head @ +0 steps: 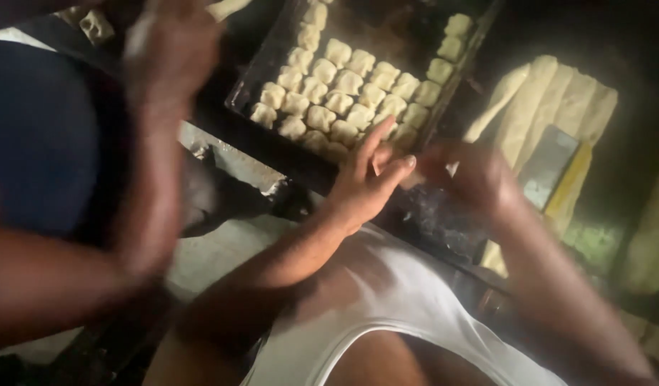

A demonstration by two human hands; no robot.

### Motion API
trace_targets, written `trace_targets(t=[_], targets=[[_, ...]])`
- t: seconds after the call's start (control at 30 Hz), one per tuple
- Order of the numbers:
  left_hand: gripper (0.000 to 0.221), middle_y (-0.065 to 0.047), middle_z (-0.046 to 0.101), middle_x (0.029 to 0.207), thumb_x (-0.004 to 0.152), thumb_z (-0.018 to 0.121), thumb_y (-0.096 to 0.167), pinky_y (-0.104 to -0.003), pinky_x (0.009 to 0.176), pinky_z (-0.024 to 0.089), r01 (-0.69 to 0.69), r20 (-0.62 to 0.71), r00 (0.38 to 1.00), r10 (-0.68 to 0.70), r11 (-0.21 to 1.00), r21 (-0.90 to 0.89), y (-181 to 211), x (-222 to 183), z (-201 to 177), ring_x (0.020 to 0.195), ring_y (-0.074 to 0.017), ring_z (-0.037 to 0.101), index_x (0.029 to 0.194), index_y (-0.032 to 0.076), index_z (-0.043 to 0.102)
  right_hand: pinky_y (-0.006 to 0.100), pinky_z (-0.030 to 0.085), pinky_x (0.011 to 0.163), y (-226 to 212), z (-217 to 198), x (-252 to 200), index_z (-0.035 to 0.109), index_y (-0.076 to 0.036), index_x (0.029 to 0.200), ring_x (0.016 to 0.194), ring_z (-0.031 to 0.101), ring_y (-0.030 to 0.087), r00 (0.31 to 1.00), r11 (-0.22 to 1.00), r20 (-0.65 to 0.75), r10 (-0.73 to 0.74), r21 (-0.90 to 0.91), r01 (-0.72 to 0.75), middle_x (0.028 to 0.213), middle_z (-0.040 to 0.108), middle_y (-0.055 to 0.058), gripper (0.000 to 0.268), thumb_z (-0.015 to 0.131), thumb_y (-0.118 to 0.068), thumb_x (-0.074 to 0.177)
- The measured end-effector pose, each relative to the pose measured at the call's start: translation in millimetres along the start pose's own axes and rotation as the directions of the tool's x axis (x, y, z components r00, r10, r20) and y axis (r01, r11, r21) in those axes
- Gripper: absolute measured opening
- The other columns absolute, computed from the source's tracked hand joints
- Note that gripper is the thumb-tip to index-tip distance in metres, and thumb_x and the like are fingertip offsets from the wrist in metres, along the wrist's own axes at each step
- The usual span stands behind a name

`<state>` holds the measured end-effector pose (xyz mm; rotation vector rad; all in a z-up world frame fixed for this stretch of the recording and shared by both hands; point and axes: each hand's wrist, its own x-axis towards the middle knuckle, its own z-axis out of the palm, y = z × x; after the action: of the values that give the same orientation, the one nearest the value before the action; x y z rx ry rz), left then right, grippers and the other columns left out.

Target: The recorder and another person are manually shaping small pieces of dough and arranging them on metal baking trays.

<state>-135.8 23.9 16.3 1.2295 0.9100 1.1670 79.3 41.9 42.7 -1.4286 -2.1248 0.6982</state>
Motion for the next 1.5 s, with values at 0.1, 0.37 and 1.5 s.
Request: trace_targets(t=[0.1, 0.37, 1.5], targets=[[0.049, -0.016, 0.063, 0.122, 0.101, 0.069, 0.014, -0.035, 0.096, 0.054, -0.220, -0.072, 0.971, 0.229, 0.969, 0.114, 6.9, -2.4, -14.2, 0.113, -0.0194, 0.061, 0.143, -0.003, 0.049, 0.039, 0.057, 0.065, 45.5, 3.1, 59.4, 0.076, -0.010, 0.105, 0.077, 0.072, 0.023, 0.983, 0.980, 0.024, 0.184, -0.082, -0.181, 0.093, 0.076, 0.009, 0.014, 0.075, -0.018, 0.095], [0.017, -0.007, 0.073, 0.103, 0.099, 0.072, 0.012, -0.032, 0.081, 0.059, -0.209, 0.009, 0.976, 0.217, 0.928, 0.308, 11.4, -23.1, -36.0, 0.092, -0.0185, 0.073, 0.114, 0.005, 0.071, 0.044, 0.056, 0.081, 95.6, 19.9, 147.9, 0.078, -0.009, 0.112, 0.095, 0.072, 0.031, 0.973, 0.941, -0.187, 0.137, -0.283, -0.186, 0.106, 0.075, 0.014, 0.021, 0.073, -0.026, 0.100], [0.015, -0.007, 0.072, 0.108, 0.096, 0.075, 0.012, -0.028, 0.071, 0.058, -0.317, 0.154, 0.947, 0.280, 0.883, 0.345, 23.7, -15.7, -20.5, 0.085, -0.0197, 0.070, 0.109, 0.006, 0.070, 0.045, 0.054, 0.095, 69.1, -79.2, 7.3, 0.078, -0.015, 0.107, 0.108, 0.068, 0.027, 0.981, 0.825, -0.193, -0.016, -0.557, -0.096, 0.112, 0.076, 0.009, 0.016, 0.075, -0.030, 0.107]])
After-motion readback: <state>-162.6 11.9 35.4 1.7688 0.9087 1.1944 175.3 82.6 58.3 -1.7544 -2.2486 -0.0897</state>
